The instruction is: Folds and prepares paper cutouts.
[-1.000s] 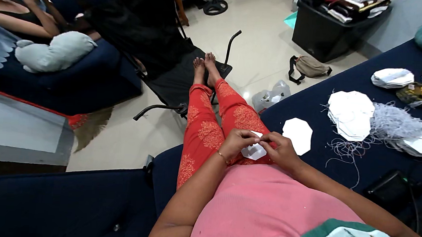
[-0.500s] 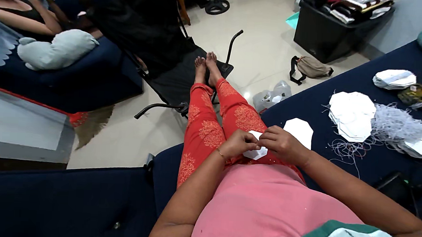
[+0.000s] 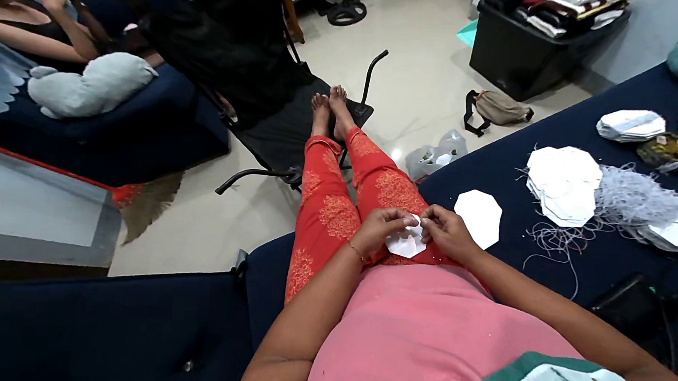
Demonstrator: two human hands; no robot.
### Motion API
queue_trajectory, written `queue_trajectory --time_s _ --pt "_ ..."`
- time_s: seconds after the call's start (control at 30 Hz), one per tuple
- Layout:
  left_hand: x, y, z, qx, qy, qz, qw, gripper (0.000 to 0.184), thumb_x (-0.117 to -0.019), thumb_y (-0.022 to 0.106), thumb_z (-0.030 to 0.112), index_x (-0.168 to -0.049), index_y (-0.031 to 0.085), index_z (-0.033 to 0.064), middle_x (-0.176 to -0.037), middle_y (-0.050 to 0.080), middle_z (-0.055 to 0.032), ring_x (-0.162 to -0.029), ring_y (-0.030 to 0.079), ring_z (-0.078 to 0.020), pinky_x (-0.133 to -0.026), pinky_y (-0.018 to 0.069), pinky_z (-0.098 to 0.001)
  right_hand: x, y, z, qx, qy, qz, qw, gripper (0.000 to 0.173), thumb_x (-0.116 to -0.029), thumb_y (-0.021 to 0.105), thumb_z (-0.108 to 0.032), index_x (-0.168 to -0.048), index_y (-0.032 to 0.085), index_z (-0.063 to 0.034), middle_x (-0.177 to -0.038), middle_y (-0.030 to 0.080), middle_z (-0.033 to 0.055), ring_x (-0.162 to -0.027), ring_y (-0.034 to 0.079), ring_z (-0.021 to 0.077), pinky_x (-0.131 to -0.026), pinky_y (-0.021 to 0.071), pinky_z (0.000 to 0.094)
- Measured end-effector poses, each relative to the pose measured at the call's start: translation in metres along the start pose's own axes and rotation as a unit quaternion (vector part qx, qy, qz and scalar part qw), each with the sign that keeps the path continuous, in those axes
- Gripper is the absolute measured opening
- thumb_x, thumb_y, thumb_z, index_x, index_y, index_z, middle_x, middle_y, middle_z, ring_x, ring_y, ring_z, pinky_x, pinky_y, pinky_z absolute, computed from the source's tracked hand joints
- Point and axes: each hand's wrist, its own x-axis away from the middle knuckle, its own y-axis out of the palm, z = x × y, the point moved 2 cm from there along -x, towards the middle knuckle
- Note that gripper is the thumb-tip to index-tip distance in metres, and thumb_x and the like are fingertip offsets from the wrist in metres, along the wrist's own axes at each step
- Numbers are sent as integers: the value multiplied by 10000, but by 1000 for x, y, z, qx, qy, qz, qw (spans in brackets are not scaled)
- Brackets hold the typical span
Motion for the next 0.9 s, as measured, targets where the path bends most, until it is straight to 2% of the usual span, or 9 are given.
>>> queue_trajectory --time_s 0.07,0.17,0.3,0.4,0.53,0.6,0.67,0.73,0.9 --pt "1 2 1 68 -33 8 997 183 -1036 433 34 -983 603 -7 -881 711 -30 -818 683 -97 -785 568 -280 0 1 3 4 10 8 1000 202 -1045 481 -72 -1093 602 82 -934 648 124 -711 681 128 -699 613 301" --pt "1 5 4 70 -75 31 994 187 -1061 432 54 -982 595 8 -719 570 38 -645 576 -51 -658 524 -216 1 3 5 26 -4 24 999 197 -1031 490 -61 -1081 613 84 -960 645 144 -717 680 136 -690 610 299" --pt "1 5 10 -16 -103 60 993 144 -1048 500 55 -975 604 -12 -746 535 28 -617 511 -34 -607 465 -190 5 4 3 61 -20 32 997 194 -1023 504 -46 -1080 623 96 -1009 647 178 -746 691 164 -706 614 318" --pt "2 5 12 82 -72 105 988 178 -1054 457 41 -928 580 11 -725 546 32 -559 474 -14 -541 426 -159 7 7 4 126 -92 35 987 191 -998 516 -26 -1047 645 106 -1006 660 210 -762 697 223 -715 612 356" --pt "1 5 7 134 -34 133 981 167 -1036 492 25 -965 638 -16 -839 696 -22 -539 471 5 -523 408 -167 9 13 4 203 -204 41 957 168 -980 531 -34 -973 663 71 -940 662 203 -775 688 272 -711 597 383" --pt "1 7 4 60 -11 137 989 126 -1004 565 10 -1035 676 -39 -915 722 -35 -597 515 13 -567 435 -163 10 14 1 213 -216 40 952 162 -980 534 -35 -972 662 64 -933 663 198 -776 690 274 -709 597 382" --pt "2 10 4 -114 26 105 988 185 -987 611 40 -1115 710 -49 -1047 730 -84 -819 638 -44 -784 527 -222 10 13 -2 206 -200 40 957 172 -987 529 -35 -991 662 74 -953 666 203 -787 697 276 -720 604 389" --pt "2 15 5 -256 59 66 962 218 -990 616 73 -1131 728 -49 -1131 726 -158 -964 687 -144 -916 538 -305 8 12 -2 194 -183 51 963 173 -986 531 -27 -1003 663 84 -970 670 211 -809 704 282 -736 610 397" --pt "0 16 7 -296 54 51 952 194 -989 623 92 -1055 727 -57 -993 718 -150 -840 637 -134 -826 518 -297 5 11 0 118 -151 63 979 159 -981 550 -19 -1010 670 81 -996 673 195 -807 701 223 -740 612 357"
